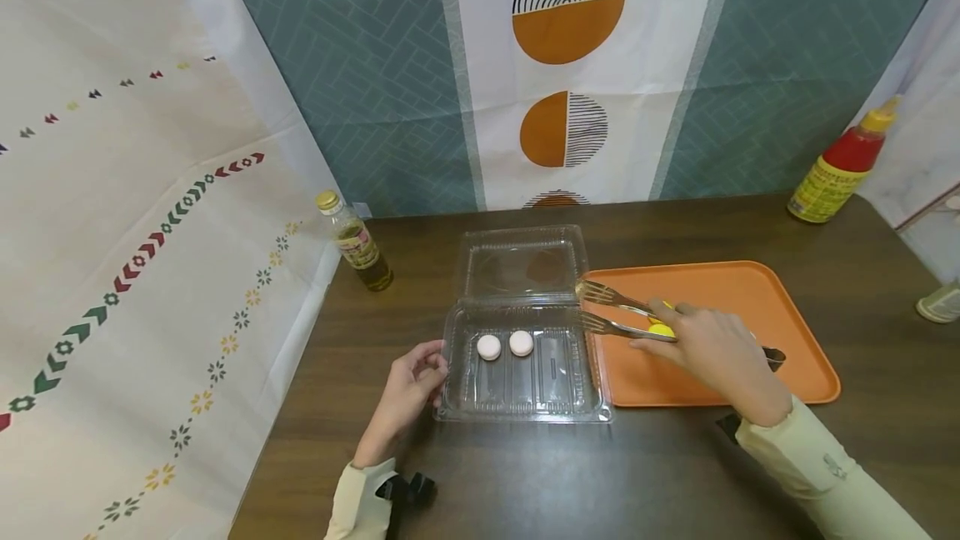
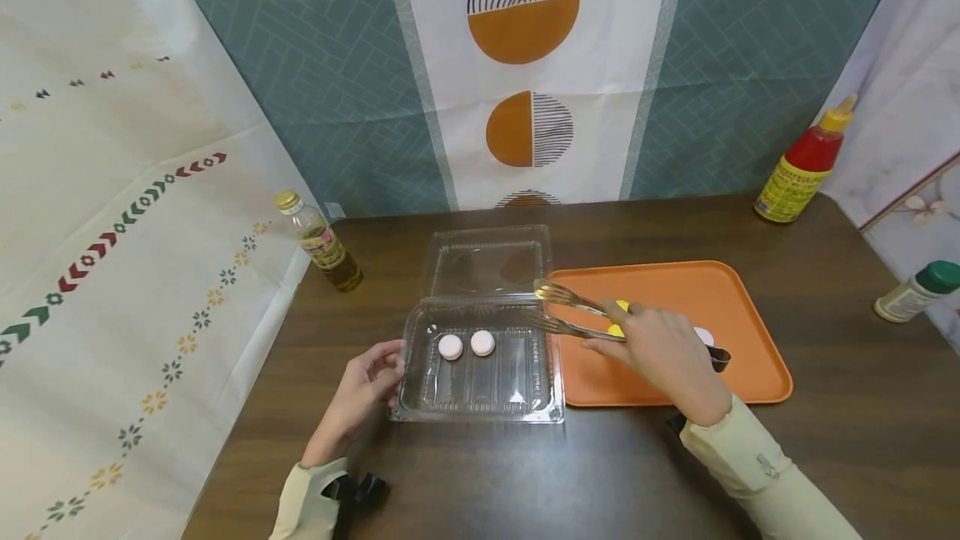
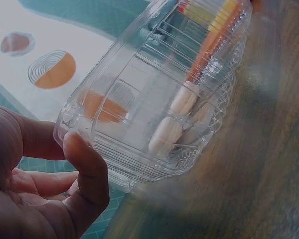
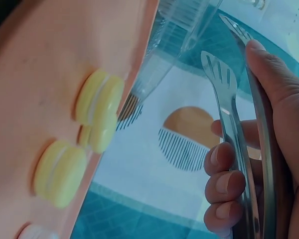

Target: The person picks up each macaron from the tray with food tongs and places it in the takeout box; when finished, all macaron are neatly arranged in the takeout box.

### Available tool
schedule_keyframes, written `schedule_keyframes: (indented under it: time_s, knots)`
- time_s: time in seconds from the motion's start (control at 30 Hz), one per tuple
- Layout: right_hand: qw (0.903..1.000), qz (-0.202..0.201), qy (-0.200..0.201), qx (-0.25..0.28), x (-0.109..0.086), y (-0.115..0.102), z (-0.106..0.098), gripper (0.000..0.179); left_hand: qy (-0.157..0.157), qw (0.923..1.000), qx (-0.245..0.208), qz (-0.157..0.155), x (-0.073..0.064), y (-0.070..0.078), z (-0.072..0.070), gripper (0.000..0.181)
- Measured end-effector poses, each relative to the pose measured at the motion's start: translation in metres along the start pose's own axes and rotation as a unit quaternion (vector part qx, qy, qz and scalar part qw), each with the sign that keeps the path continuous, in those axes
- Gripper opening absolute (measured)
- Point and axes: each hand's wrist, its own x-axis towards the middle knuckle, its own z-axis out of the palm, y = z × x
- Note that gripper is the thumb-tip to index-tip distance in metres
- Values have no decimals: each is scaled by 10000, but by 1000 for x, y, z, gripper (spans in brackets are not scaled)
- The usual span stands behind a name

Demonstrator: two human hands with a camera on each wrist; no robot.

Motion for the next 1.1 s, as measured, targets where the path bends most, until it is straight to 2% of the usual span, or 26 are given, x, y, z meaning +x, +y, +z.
schedule_keyframes:
  time_s: [0.13, 0.4, 0.67, 0.9, 1.1]
  knots:
    - [9997, -53, 245, 17, -8, 8, 2, 56, -3, 10000, 33, 17, 1, 1, 0, 39]
    - [9986, 510, 82, 86, -20, 20, -2, 53, 44, 10000, 28, -63, -1, 1, 0, 41]
    - [9975, 631, 301, -36, -31, 35, -8, 55, 44, 9998, 172, -34, 0, 1, 0, 40]
    - [9943, 1065, -4, -32, -40, 46, -16, 57, 30, 9999, 93, -29, 0, 2, 0, 40]
    - [9938, 1097, -119, -103, -46, 55, -17, 54, 23, 9999, 144, -58, 0, 1, 0, 39]
